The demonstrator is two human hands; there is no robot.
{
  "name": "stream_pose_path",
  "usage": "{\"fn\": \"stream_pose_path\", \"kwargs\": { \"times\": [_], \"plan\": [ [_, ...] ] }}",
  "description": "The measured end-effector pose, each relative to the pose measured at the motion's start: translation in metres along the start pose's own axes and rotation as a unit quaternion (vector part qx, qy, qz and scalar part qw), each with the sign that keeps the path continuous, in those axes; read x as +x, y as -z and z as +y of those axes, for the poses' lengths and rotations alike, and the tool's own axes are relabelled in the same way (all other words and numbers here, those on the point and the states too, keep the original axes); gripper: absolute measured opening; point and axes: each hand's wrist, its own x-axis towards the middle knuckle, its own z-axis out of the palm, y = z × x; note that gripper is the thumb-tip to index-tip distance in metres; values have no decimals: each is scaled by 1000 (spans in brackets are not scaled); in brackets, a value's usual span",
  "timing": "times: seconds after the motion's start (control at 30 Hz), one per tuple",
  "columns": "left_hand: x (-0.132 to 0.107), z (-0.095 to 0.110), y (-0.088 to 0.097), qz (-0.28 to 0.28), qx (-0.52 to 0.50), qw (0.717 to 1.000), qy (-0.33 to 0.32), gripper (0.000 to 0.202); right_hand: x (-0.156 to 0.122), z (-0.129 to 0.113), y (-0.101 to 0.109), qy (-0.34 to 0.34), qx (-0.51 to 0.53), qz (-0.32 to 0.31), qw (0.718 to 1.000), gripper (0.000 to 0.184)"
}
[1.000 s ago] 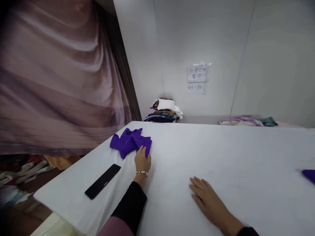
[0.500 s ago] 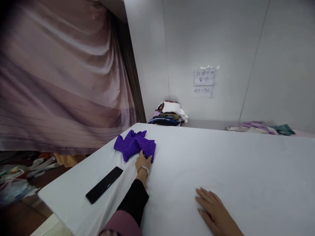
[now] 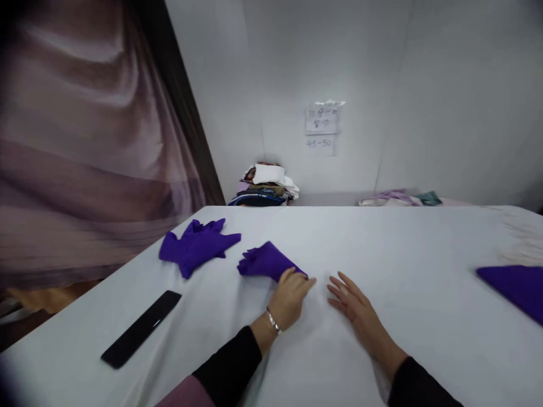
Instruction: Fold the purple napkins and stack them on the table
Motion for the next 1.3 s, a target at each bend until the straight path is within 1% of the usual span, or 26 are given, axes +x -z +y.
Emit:
{"fn": "stream_pose_path", "kwargs": {
  "times": [0.03,0.1,0.17,0.2,0.23,0.3,0.37,0.4,0.43,0.47,0.53,0.57,0.6,0.67,0.73,0.8,0.9,0.93,1.03,1.1,1.17,1.23,1.27,1.3],
  "plan": [
    [-1,18,-4,-25,-28,998,-53,44,1,-2,0,-2,40,-2,999,52],
    [-6,44,-6,-91,-88,984,-126,48,4,-2,0,-13,74,2,997,57],
    [-11,56,-3,-139,-137,969,-150,48,7,1,1,-20,70,8,997,65],
    [-12,57,0,-146,-157,965,-151,47,8,3,1,-18,59,9,998,69],
    [-12,55,2,-139,-172,965,-144,45,9,5,1,-11,46,10,999,73],
    [-12,45,6,-91,-183,972,-116,38,10,9,0,7,11,8,1000,79],
    [-11,29,7,-18,-163,985,-58,31,10,12,-2,26,-29,7,999,82],
    [-10,20,7,16,-143,990,-11,28,10,14,-2,37,-51,4,998,81],
    [-10,9,7,43,-120,991,49,27,10,16,-3,48,-73,-1,996,80],
    [-11,-1,6,60,-100,986,119,28,10,17,-3,59,-94,-7,994,78],
    [-13,-21,3,73,-77,961,257,30,9,19,-3,73,-132,-21,988,74],
    [-14,-29,1,76,-70,948,301,32,8,20,-3,73,-149,-29,986,73],
    [-15,-36,0,76,-66,937,336,35,7,21,-3,71,-166,-38,983,72],
    [-16,-45,-3,77,-63,920,378,40,6,21,-4,65,-207,-49,975,69],
    [-14,-48,-6,78,-67,906,411,44,5,21,-5,74,-259,-44,962,67],
    [-10,-46,-10,83,-78,894,433,49,6,22,-8,103,-310,-32,944,66],
    [-3,-40,-17,100,-111,882,446,52,9,24,-10,148,-346,-27,926,64],
    [-1,-37,-19,109,-126,880,445,51,10,24,-11,151,-345,-28,926,63],
    [4,-28,-20,148,-177,875,425,47,8,22,-12,131,-325,-16,936,59],
    [7,-18,-18,175,-215,872,404,47,3,18,-14,143,-320,-6,936,57],
    [10,-4,-15,191,-253,870,378,48,-4,14,-18,180,-331,-26,926,61],
    [13,12,-13,195,-288,870,350,52,-9,10,-21,211,-346,-66,912,73],
    [14,19,-13,191,-313,871,328,54,-10,10,-22,216,-348,-76,909,76],
    [14,25,-13,182,-341,873,299,57,-9,10,-22,217,-346,-71,910,74]
  ]
}}
